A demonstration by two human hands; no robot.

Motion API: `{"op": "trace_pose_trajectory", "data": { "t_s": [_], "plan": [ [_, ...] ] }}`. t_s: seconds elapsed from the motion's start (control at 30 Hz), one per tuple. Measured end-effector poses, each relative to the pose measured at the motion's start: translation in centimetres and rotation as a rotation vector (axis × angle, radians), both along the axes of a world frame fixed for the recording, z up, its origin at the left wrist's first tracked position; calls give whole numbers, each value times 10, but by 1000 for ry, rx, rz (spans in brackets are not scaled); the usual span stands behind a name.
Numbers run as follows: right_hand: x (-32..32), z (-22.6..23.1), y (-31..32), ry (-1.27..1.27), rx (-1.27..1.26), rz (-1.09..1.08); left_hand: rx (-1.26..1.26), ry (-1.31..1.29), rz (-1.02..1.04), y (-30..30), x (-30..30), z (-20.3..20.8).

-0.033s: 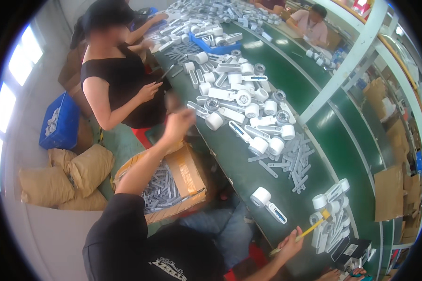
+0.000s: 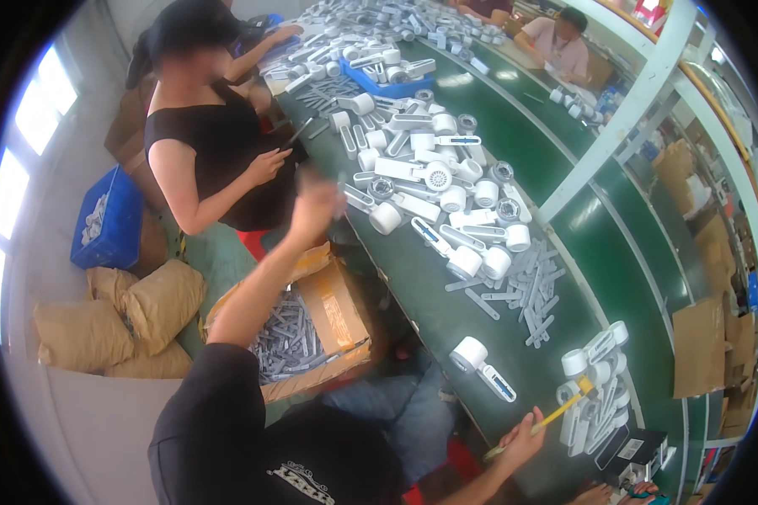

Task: The recorder is using a small hammer to assemble plastic components on an industrial assembly line.

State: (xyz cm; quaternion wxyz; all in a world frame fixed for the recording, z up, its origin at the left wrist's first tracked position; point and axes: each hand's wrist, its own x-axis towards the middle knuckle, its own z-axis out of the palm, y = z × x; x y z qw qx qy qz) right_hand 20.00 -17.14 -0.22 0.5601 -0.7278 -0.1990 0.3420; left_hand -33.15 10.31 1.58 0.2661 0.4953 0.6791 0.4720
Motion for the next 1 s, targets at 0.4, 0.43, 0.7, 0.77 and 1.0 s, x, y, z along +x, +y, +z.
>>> {"op": "trace_pose_trajectory", "data": {
  "t_s": [0.4, 0.43, 0.7, 0.77, 1.0],
  "plan": [
    [8, -8, -6, 16, -46, 0, 58, 256, 351, 224, -138, 92],
    [8, -7, -8, 9, -21, 3, 56, 255, 346, 226, -135, 94],
    [0, 4, -5, 62, -60, -22, 272, 269, -156, 65, 63, 86],
    [0, -1, 0, 42, -40, 0, 370, 335, -484, 2, 115, 57],
    [-7, 10, 5, 77, 14, 7, 520, 435, -1011, -110, 273, 8]
  ]
}}
